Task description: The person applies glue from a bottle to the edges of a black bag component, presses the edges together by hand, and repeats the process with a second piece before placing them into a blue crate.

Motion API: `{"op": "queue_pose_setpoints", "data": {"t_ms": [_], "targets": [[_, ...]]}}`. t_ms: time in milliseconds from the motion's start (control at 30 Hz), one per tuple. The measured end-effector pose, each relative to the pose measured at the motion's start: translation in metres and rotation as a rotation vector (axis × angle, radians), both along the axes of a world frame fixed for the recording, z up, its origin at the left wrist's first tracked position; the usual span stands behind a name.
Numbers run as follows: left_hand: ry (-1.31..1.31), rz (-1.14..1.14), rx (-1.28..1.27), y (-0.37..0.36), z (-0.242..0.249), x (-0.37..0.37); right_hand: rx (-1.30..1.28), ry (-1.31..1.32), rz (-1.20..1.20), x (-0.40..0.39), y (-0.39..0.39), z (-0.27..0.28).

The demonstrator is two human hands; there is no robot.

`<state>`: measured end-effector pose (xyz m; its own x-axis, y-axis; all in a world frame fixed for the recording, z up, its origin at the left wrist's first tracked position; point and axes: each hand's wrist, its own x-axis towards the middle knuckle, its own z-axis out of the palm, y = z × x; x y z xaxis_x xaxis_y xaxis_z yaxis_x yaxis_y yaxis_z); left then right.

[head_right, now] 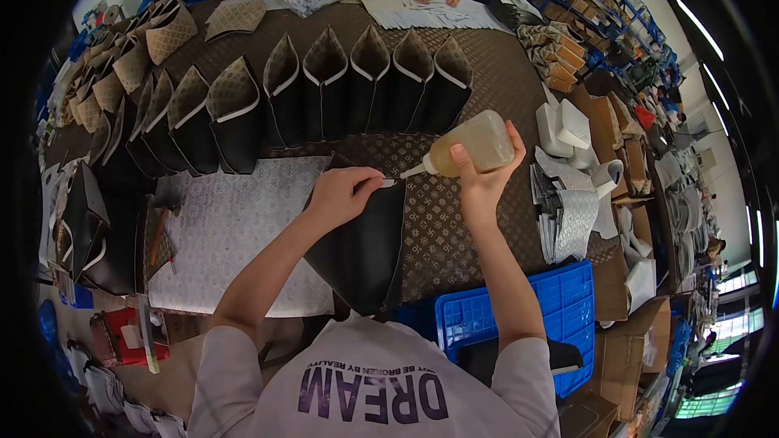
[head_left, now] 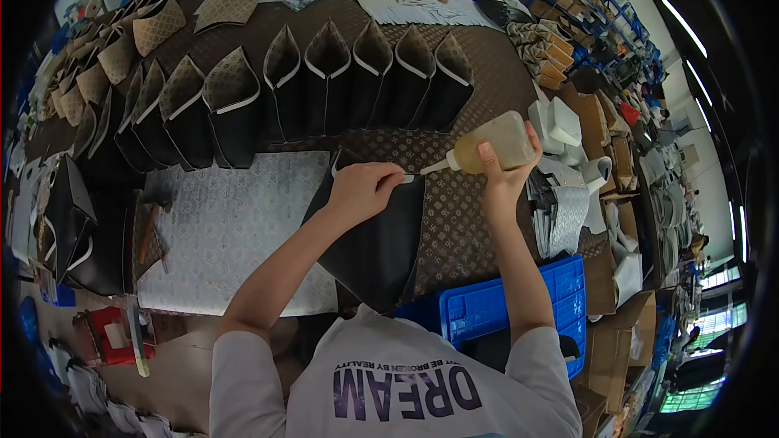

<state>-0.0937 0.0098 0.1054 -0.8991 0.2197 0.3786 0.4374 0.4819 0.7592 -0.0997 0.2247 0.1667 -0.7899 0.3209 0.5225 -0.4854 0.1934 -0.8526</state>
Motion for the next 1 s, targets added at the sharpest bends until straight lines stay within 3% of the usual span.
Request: {"op": "queue_pose_setpoints", "data": {"t_ms": [600, 800, 1000], "targets": [[0.07, 0.071, 0.068, 0.004, -0.013, -0.015, 0.203, -0.061, 0.079, 0.037, -0.015, -0.011], [0.017, 0.172, 0.031, 0.005, -0.01, -0.021, 0.387, -0.064, -0.022, 0.063, -0.017, -0.02], [0.04, 0.219, 0.045, 0.004, -0.014, -0.028, 0.341, -0.056, -0.019, 0.081, -0.015, -0.039]]}}
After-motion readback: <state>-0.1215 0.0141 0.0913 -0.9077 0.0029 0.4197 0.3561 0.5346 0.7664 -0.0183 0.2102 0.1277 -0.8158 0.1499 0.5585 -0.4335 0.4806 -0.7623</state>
